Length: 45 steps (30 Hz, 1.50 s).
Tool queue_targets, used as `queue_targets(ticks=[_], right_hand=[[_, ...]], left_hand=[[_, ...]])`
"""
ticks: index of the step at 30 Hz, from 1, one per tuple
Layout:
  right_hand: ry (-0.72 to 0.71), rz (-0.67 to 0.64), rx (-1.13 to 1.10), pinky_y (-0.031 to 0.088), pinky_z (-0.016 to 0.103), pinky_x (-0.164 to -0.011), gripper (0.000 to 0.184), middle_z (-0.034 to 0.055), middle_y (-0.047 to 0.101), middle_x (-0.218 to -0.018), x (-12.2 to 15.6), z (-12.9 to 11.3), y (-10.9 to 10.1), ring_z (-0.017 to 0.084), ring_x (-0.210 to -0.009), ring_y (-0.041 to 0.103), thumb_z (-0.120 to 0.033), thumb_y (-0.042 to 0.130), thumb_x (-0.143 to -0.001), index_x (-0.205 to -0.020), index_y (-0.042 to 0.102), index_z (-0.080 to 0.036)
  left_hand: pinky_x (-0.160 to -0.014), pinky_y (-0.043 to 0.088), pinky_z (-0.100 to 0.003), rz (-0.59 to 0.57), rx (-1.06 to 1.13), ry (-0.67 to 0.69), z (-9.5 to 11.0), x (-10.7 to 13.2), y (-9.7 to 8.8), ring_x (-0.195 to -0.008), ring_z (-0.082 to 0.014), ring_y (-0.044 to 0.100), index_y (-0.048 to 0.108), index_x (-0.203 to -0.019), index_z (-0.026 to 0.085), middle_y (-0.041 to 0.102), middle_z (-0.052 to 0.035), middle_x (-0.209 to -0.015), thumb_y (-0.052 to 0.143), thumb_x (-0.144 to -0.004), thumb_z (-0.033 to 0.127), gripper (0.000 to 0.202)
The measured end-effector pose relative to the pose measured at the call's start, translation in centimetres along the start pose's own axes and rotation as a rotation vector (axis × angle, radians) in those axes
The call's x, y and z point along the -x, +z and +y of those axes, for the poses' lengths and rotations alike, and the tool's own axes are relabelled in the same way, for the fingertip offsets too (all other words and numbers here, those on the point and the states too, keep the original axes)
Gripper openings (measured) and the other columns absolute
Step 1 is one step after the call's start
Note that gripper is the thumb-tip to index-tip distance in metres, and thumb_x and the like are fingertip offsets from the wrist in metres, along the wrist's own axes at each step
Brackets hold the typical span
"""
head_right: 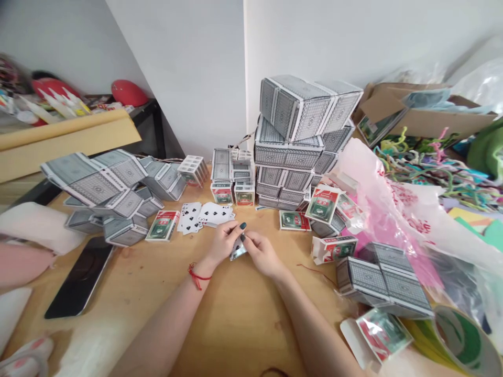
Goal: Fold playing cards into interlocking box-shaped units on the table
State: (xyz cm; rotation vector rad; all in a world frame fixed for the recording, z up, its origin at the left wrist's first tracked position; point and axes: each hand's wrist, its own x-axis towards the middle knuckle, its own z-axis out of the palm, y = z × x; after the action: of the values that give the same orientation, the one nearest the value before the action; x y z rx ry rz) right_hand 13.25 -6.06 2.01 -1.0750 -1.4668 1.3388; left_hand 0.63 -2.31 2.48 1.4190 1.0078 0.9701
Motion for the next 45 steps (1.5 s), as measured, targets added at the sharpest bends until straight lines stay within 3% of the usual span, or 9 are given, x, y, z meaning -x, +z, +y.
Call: queue_targets(ticks=[9, 15, 20, 26, 35, 45], right_hand=[[-0.053, 0.017, 0.021, 0.030, 0.022, -0.052, 0.033, -0.0032, 0.035, -0.060, -0.3, 0.3, 0.5, 0.010, -0.055, 0.034, -0.044, 0.039, -0.084, -0.063, 0.041, -0.019], [-0.007, 0.189, -0.002, 0.031, 0.022, -0.050, 0.033, -0.0041, 0.037, -0.055, 0.0, 1.0, 0.6, 0.010, -0.051, 0.035, -0.040, 0.041, -0.084, -0.060, 0.041, -0.019], [0.000, 0.341, -0.028, 0.038, 0.023, -0.053, 0.024, -0.0031, 0.046, -0.059, -0.3, 1.0, 0.5, 0.011, -0.054, 0.044, -0.040, 0.046, -0.082, -0.070, 0.047, -0.019], [-0.014, 0.489, 0.111, 0.039, 0.023, -0.055, 0.023, -0.0015, 0.049, -0.064, -0.2, 1.1, 0.6, 0.012, -0.056, 0.046, -0.040, 0.044, -0.083, -0.074, 0.048, -0.019], [0.021, 0.427, 0.151, 0.034, 0.021, -0.048, 0.033, -0.0040, 0.040, -0.055, -0.2, 1.2, 0.7, 0.010, -0.050, 0.039, -0.043, 0.037, -0.085, -0.062, 0.039, -0.020], [-0.068, 0.391, 0.371, 0.032, 0.023, -0.048, 0.032, -0.0026, 0.043, -0.052, 0.2, 0.5, 1.1, 0.011, -0.048, 0.040, -0.036, 0.036, -0.086, -0.059, 0.039, -0.020]], left_hand=[[-0.042, 0.023, -0.021, 0.056, 0.120, -0.064, -0.5, -0.2, -0.5, -0.041, -0.0055, 0.026, 0.031, -0.051, 0.017, 0.029, 0.0067, -0.044, 0.051, -0.076, 0.041, 0.040], [-0.044, 0.025, -0.021, 0.122, 0.051, -0.021, -0.7, -0.4, 0.0, -0.045, -0.0066, 0.029, 0.032, -0.052, 0.017, 0.031, 0.0057, -0.047, 0.049, -0.077, 0.042, 0.039], [-0.049, 0.030, -0.021, 0.242, -0.020, 0.022, -0.4, -0.3, 0.8, -0.051, -0.0082, 0.034, 0.036, -0.059, 0.018, 0.035, 0.0047, -0.053, 0.043, -0.081, 0.040, 0.033], [-0.056, 0.033, -0.022, 0.201, -0.231, 0.059, -0.4, 0.4, 1.2, -0.059, -0.0103, 0.042, 0.046, -0.066, 0.018, 0.045, 0.0024, -0.061, 0.048, -0.078, 0.040, 0.025], [-0.058, 0.033, -0.024, 0.178, -0.461, 0.135, -0.7, 0.5, 1.9, -0.061, -0.0123, 0.043, 0.040, -0.064, 0.019, 0.048, 0.0006, -0.062, 0.036, -0.085, 0.031, 0.024], [-0.053, 0.027, -0.025, 0.236, -0.600, 0.149, -0.8, 0.5, 1.9, -0.054, -0.0129, 0.041, 0.037, -0.060, 0.019, 0.045, 0.0005, -0.056, 0.033, -0.086, 0.026, 0.028]])
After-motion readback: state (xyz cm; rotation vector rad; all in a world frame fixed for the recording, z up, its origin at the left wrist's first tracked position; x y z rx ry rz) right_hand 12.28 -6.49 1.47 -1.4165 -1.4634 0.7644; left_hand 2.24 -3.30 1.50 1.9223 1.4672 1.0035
